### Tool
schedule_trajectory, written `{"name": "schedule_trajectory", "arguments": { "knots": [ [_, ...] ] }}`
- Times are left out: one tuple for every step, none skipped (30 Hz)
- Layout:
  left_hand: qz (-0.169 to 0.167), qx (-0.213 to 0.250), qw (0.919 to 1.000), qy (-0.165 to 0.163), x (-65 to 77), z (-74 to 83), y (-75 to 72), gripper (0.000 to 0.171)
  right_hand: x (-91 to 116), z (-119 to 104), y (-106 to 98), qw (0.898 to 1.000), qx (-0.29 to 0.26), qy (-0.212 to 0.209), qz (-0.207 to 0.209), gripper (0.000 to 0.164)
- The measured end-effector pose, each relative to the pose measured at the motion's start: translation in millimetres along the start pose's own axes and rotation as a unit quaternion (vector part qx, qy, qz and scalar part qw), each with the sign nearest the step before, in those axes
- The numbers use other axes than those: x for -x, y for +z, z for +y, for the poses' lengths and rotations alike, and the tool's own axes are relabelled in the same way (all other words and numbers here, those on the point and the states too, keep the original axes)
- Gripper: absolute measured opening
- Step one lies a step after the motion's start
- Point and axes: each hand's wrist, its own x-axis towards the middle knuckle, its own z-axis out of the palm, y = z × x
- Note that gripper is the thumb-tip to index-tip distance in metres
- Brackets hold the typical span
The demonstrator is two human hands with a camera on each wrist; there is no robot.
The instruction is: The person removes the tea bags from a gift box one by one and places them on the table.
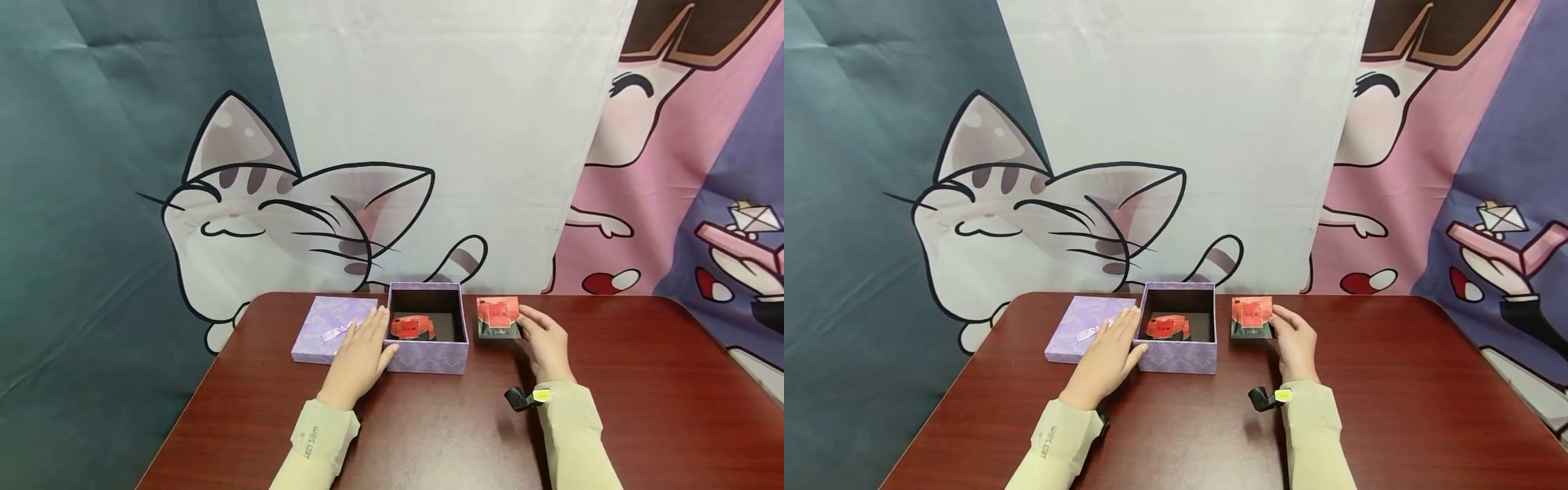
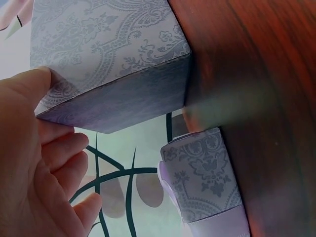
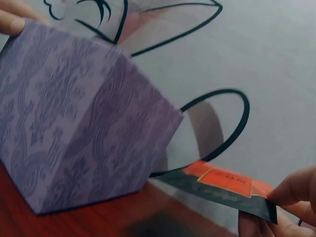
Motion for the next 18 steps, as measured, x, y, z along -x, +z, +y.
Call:
{"name": "schedule_trajectory", "arguments": {
  "knots": [
    [-0.001, 0.001, 1.0, 0.0, -0.1, -0.1, 0.2, 0.068, -1.2, 2.8, -1.0, 1.0, 0.007, 0.003, -0.004, 0.041],
    [-0.002, 0.002, 1.0, 0.0, 0.0, -0.1, 0.3, 0.068, -2.3, 5.4, -1.7, 1.0, 0.013, 0.007, -0.009, 0.041],
    [-0.002, 0.003, 1.0, -0.001, 0.1, 0.1, 0.1, 0.068, -3.6, 7.9, -2.3, 1.0, 0.017, 0.009, -0.014, 0.042],
    [-0.002, 0.006, 1.0, -0.001, -0.1, 0.2, 0.1, 0.068, -4.7, 9.8, -2.5, 1.0, 0.021, 0.01, -0.019, 0.042],
    [-0.001, 0.008, 1.0, -0.001, -0.2, 0.3, 0.2, 0.068, -5.4, 11.4, -2.7, 0.999, 0.025, 0.011, -0.024, 0.043],
    [-0.001, 0.009, 1.0, -0.002, -0.3, 0.5, 0.2, 0.068, -5.8, 12.8, -3.1, 0.999, 0.029, 0.011, -0.032, 0.044],
    [0.0, 0.011, 0.9999, -0.002, -0.5, 0.5, 0.4, 0.068, -6.3, 14.3, -3.2, 0.999, 0.031, 0.012, -0.038, 0.044],
    [0.0, 0.012, 0.9999, -0.002, -0.5, 0.8, 0.4, 0.068, -7.1, 16.0, -3.5, 0.998, 0.034, 0.014, -0.044, 0.045],
    [0.0, 0.012, 0.9999, -0.002, -0.4, 1.0, 0.5, 0.068, -7.6, 17.7, -3.6, 0.998, 0.038, 0.015, -0.049, 0.045],
    [-0.002, 0.012, 0.9999, -0.003, -0.4, 1.2, 0.6, 0.068, -7.9, 19.2, -3.7, 0.997, 0.043, 0.015, -0.055, 0.046],
    [-0.004, 0.01, 0.9999, -0.003, -0.4, 1.2, 0.9, 0.069, -8.2, 20.6, -3.7, 0.997, 0.05, 0.015, -0.06, 0.046],
    [-0.006, 0.009, 0.9999, -0.004, -0.5, 1.3, 1.2, 0.069, -8.8, 22.3, -3.8, 0.996, 0.058, 0.015, -0.065, 0.046],
    [-0.007, 0.008, 0.9999, -0.004, -0.4, 1.6, 1.5, 0.07, -9.3, 23.7, -3.8, 0.995, 0.067, 0.013, -0.067, 0.045],
    [-0.009, 0.007, 0.9999, -0.004, -0.3, 1.7, 1.9, 0.07, -9.5, 25.0, -3.8, 0.995, 0.075, 0.01, -0.07, 0.045],
    [-0.011, 0.007, 0.9999, -0.004, -0.4, 1.8, 2.2, 0.071, -9.6, 26.0, -3.7, 0.994, 0.084, 0.008, -0.072, 0.045],
    [-0.012, 0.007, 0.9999, -0.004, -0.4, 1.9, 2.5, 0.071, -9.9, 27.2, -3.7, 0.993, 0.091, 0.005, -0.074, 0.045],
    [-0.013, 0.007, 0.9999, -0.003, -0.5, 2.1, 2.7, 0.071, -10.0, 28.0, -3.7, 0.992, 0.098, 0.002, -0.074, 0.045],
    [-0.013, 0.007, 0.9999, -0.003, -0.5, 2.3, 2.8, 0.072, -10.2, 28.8, -3.9, 0.992, 0.104, 0.0, -0.074, 0.044]
  ]
}}
